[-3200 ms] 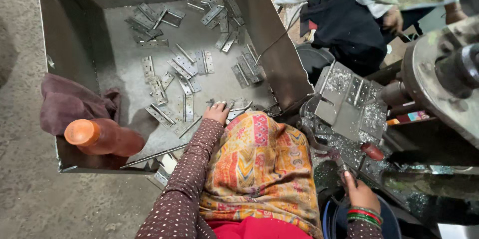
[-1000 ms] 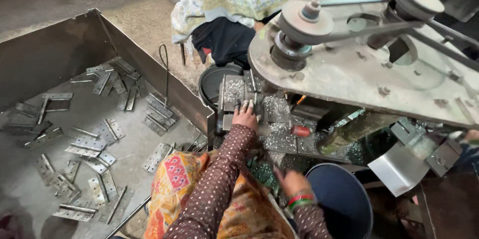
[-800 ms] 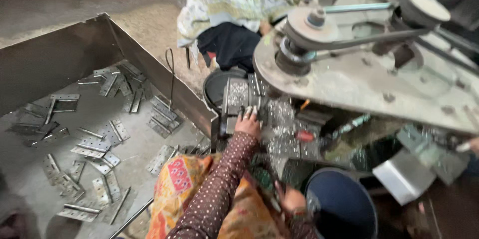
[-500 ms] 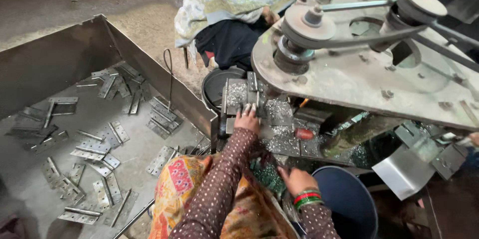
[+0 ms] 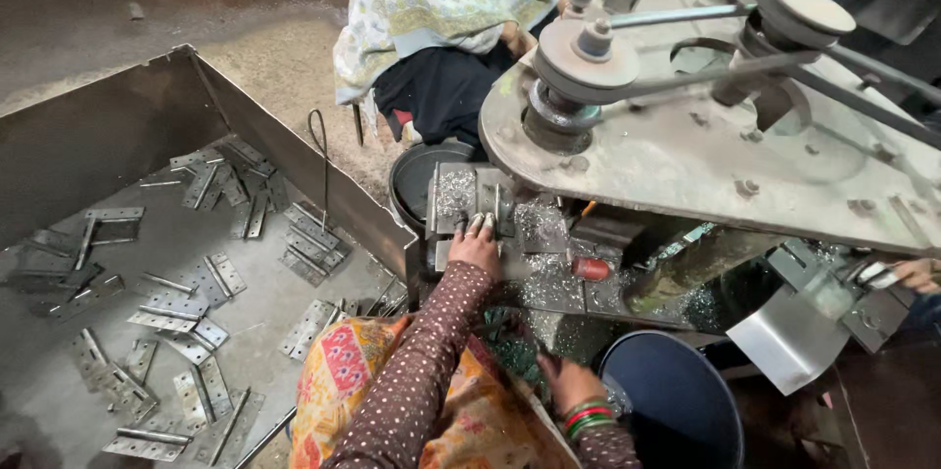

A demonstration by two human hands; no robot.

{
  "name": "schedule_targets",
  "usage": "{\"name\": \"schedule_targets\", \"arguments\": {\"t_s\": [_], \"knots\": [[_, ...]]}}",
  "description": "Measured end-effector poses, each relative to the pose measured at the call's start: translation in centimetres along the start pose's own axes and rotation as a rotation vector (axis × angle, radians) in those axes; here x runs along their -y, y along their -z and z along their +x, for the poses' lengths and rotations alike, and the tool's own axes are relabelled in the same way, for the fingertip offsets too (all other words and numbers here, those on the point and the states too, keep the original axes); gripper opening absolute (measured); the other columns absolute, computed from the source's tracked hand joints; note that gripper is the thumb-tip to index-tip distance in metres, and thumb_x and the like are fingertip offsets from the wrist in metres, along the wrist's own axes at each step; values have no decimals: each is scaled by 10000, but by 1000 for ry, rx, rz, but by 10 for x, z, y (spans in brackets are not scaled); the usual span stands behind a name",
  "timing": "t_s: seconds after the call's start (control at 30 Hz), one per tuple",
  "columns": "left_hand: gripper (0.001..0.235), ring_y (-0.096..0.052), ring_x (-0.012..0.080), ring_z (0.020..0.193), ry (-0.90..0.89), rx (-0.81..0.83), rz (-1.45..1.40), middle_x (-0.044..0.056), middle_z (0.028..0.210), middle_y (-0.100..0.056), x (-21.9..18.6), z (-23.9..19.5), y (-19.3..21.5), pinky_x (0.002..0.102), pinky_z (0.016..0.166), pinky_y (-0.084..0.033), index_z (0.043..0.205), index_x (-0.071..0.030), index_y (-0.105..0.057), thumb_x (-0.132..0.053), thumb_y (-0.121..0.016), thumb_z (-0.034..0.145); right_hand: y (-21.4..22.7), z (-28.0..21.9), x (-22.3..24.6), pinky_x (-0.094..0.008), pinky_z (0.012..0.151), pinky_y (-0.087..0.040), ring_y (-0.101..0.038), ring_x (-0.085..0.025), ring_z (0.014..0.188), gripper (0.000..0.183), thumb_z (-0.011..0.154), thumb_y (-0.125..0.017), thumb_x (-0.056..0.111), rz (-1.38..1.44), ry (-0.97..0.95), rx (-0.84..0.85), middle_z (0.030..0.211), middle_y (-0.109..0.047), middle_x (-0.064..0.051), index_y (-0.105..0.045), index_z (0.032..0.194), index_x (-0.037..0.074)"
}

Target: The person uses a mechanical press to shape or punch metal hinge components, placing each piece into a jig and activating the machine, then transferring finished parts into a metal bin.

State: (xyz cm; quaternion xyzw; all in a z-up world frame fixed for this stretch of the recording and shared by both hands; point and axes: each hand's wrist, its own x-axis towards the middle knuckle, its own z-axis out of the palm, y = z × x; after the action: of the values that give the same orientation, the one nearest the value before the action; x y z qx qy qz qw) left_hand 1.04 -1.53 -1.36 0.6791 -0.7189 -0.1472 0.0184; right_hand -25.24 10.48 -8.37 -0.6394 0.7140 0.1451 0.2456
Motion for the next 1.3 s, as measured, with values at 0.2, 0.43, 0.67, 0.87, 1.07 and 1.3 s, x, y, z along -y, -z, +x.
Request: {"name": "schedule_targets", "arguments": {"t_s": [0.2,0.43,0.67,0.87,1.07,1.3], "knots": [[377,-261,240,1537,51,-101,-9,75,1651,-329,-3,9,1,519,1248,-198,1259,-118,-704,-298,-473,1022,46,-10,12,-491,808,-596,-740,-399,889,829,961,-357,743,-134,126,-91,915,-750,-245,-756,975,16],[405,-232,226,1538,33,-80,-60,65,1636,-330,3,-3,-5,507,1248,-183,1224,-115,-713,-339,-413,1069,-26,0,-4,-526,863,-570,-710,-438,943,768,917,-371,731,13,50,-214,968,-735,-253,-732,1034,63],[454,-223,241,1543,9,-87,30,54,1653,-312,0,19,-11,528,1216,-147,1362,-192,-632,-241,-492,933,59,-7,18,-480,802,-599,-768,-359,869,873,962,-272,759,-114,82,56,937,-767,-209,-760,962,35],[389,-265,222,1521,37,-128,-7,39,1648,-317,2,19,5,502,1227,-215,1314,-100,-662,-252,-491,999,-34,6,-17,-509,728,-586,-735,-385,825,777,928,-321,741,5,139,-208,887,-747,-223,-724,1001,80],[371,-268,221,1530,-10,81,66,45,1631,-349,1,10,12,495,1263,-203,1310,-148,-675,-263,-536,987,-72,14,-31,-501,783,-578,-735,-381,853,711,940,-342,698,-47,132,-292,902,-743,-215,-699,1083,100],[418,-261,232,1522,-18,-80,-47,59,1644,-337,-6,0,4,505,1246,-173,1282,-81,-663,-343,-407,1081,54,-25,17,-506,891,-564,-718,-405,982,780,965,-361,723,-27,53,-68,1015,-739,-239,-747,1038,50]]}}
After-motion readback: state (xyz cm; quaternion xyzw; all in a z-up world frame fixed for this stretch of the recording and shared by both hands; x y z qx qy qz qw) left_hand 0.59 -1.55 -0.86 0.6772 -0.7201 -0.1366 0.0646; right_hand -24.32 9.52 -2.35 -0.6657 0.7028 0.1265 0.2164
